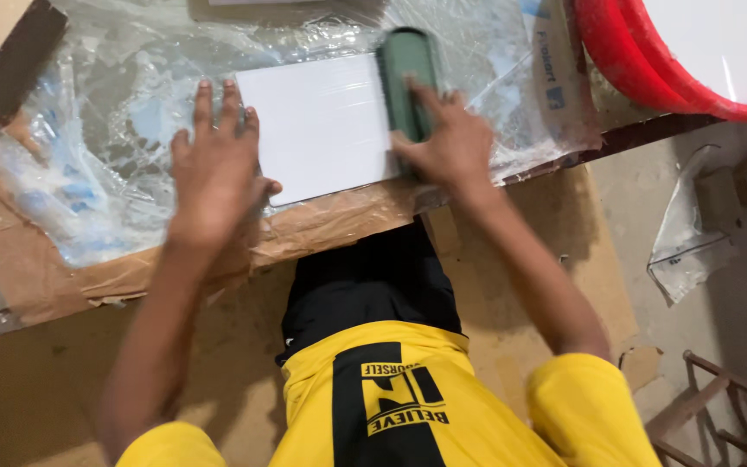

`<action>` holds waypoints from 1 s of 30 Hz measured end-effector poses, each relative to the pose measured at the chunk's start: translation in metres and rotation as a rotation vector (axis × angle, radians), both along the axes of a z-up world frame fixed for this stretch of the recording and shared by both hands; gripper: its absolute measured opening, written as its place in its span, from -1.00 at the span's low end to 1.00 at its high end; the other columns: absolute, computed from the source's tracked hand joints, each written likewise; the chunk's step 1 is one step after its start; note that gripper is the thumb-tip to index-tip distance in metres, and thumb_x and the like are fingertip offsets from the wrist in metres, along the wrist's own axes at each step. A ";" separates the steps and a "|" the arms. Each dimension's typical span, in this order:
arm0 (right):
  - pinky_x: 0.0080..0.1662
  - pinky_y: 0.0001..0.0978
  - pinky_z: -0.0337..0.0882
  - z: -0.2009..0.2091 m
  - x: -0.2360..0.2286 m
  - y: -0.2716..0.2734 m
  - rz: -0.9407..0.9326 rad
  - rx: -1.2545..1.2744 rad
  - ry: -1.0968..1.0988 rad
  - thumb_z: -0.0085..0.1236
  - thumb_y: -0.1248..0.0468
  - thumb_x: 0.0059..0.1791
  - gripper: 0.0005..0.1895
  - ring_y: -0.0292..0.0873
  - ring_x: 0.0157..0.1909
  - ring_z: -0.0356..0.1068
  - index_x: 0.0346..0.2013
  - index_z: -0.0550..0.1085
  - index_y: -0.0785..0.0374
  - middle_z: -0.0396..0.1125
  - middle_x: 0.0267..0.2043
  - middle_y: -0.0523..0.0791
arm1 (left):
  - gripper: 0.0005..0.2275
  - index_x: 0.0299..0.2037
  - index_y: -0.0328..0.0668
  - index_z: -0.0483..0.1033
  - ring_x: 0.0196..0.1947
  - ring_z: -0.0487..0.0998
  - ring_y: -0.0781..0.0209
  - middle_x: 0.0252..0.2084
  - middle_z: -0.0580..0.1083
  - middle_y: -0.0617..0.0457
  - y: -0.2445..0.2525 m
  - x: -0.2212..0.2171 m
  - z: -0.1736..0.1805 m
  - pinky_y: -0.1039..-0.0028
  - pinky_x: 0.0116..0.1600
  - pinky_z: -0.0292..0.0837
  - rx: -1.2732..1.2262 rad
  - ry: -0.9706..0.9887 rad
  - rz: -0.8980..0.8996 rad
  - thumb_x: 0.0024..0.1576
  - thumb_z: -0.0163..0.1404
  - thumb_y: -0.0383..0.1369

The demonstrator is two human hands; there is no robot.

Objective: The person assembles photo frames by placing a brown backing board onto a white frame base, then using a green plastic squeegee to press the board firmly into place. The person repeats this process for multiple frames, stacking the finished units on the table.

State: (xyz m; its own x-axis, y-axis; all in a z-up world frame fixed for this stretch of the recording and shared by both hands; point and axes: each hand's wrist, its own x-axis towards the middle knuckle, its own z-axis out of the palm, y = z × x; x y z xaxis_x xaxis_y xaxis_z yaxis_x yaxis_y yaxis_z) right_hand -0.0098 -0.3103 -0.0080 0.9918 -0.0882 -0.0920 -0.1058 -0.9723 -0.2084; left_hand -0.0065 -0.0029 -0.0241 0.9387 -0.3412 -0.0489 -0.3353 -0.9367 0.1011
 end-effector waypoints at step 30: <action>0.22 0.12 0.35 0.033 0.027 -0.115 0.158 -0.073 -0.459 0.38 -0.01 -0.03 -0.45 0.32 0.17 0.34 0.24 0.55 0.01 0.34 0.25 0.25 | -0.07 0.39 -0.66 0.16 0.40 0.03 -0.50 0.42 0.06 -0.53 0.161 0.132 -0.002 -0.34 0.30 0.06 -0.015 -0.391 0.572 0.22 0.02 0.27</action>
